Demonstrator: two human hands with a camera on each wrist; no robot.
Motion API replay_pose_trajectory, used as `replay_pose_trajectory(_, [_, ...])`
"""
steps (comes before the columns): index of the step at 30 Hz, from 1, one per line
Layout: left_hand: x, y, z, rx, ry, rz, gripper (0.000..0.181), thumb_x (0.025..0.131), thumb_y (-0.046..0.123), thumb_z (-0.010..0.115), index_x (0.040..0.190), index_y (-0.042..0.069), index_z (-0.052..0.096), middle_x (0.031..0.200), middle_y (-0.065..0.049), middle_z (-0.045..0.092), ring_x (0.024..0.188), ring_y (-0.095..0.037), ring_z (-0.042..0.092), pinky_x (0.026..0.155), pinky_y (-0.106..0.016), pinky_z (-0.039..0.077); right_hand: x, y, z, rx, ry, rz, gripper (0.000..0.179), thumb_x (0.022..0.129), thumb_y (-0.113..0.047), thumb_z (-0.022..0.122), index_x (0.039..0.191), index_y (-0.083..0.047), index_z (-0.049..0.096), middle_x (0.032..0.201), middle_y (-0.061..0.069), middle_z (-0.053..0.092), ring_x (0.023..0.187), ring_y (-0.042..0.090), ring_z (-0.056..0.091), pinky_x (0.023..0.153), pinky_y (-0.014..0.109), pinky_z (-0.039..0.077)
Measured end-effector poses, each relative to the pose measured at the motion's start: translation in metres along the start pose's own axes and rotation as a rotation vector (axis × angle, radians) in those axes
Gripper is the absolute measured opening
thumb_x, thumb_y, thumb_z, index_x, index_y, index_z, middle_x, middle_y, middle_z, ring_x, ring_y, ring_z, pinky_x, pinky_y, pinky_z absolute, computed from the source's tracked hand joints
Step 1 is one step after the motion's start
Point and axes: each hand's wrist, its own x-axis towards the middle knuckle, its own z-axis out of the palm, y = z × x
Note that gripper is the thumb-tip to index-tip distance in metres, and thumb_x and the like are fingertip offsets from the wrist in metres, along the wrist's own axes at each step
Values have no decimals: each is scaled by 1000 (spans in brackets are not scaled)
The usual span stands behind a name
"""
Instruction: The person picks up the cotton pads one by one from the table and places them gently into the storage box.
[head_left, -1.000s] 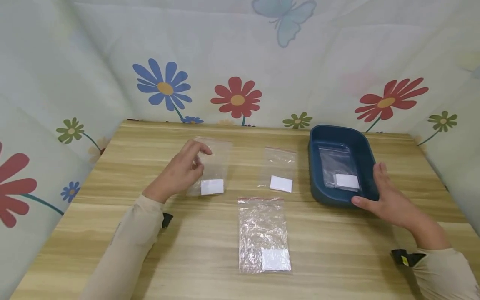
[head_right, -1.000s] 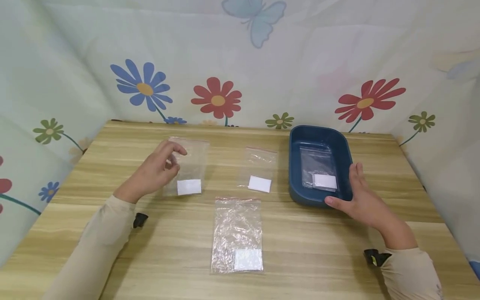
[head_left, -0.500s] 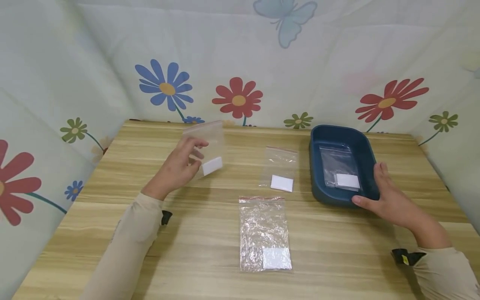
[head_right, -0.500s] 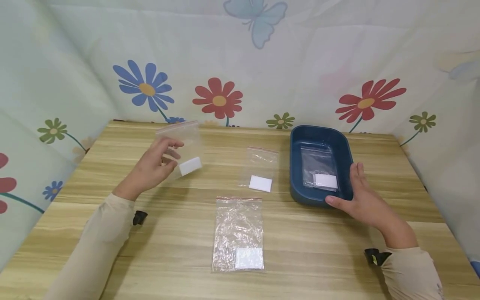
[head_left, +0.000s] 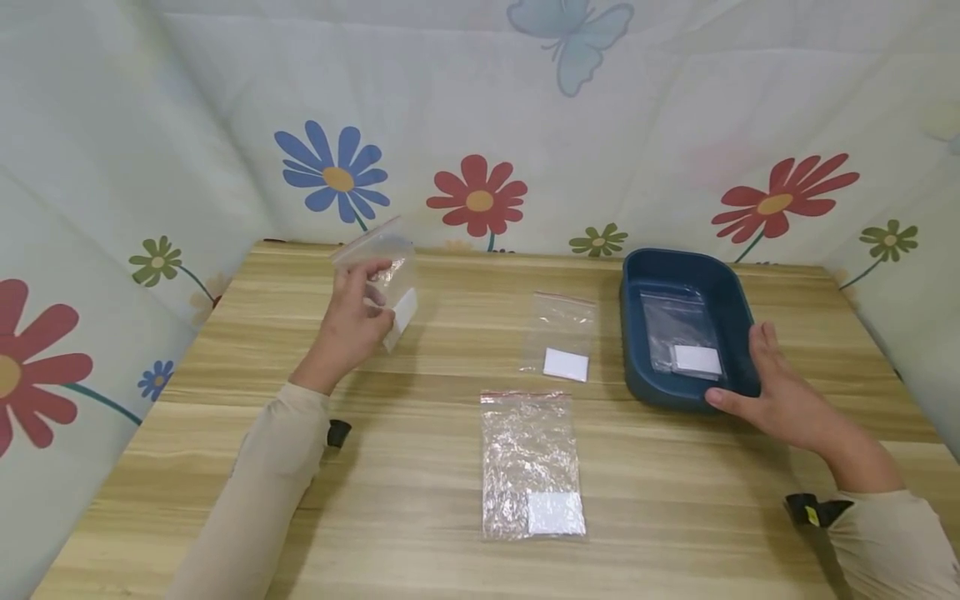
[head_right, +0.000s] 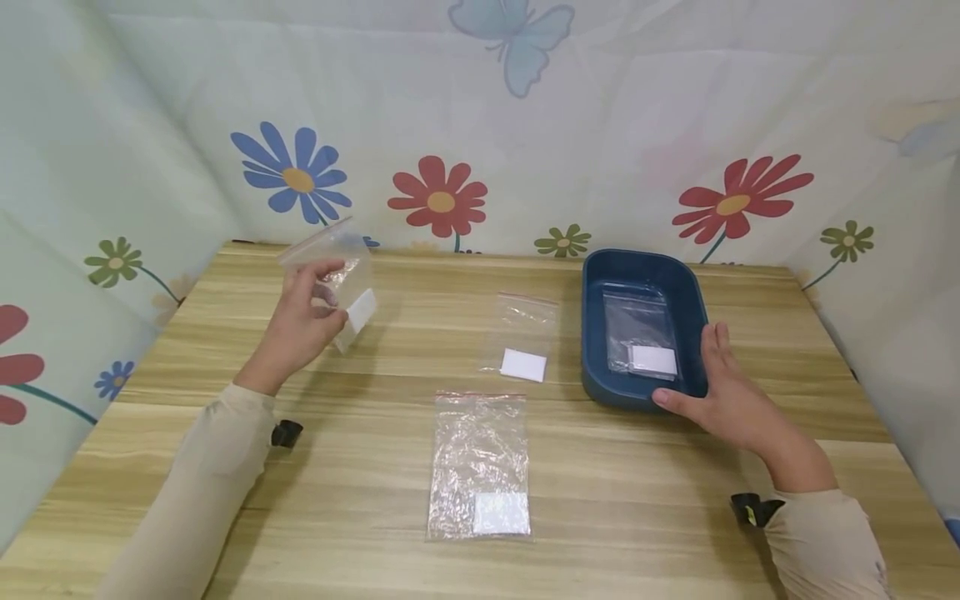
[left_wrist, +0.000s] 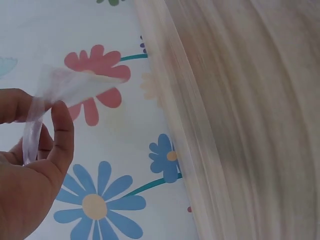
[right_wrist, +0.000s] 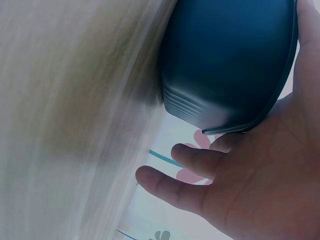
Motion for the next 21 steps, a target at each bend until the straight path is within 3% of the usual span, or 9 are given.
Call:
replay_pose_trajectory(6, [2,4,2,-26,40,25,65,82,-19,55,143,2,48,131,-17,36,102,-22,48,81,-25,50,-1,1,-3,-4,7,13,123,92,-54,68,152,2,-24,156,25,-33,143,56,-15,105,77,10])
replay_pose_trajectory(12, [2,10,4,-78,-16,33,56,85,-19,58,136,4,58,136,-13,48,119,-29,52,90,-36,53,-2,4,-2,-5,17,-2,124,91,-55,69,152,3,-23,156,26,-31,143,53,-17,105,76,10])
replay_pose_trajectory(18, [1,26,6,-131,-51,-41,40,91,-7,66,126,11,69,135,-6,59,103,-28,62,80,-29,54,-1,3,-2,0,19,-33,123,91,-53,69,153,5,-20,157,27,-29,145,50,-18,107,75,10])
replay_pose_trajectory(21, [5,36,11,-161,-71,-40,41,92,-5,67,129,14,69,140,-3,56,113,-27,61,84,-32,55,0,2,-2,2,14,-30,124,91,-54,69,153,4,-20,158,26,-29,145,49,-18,107,74,10])
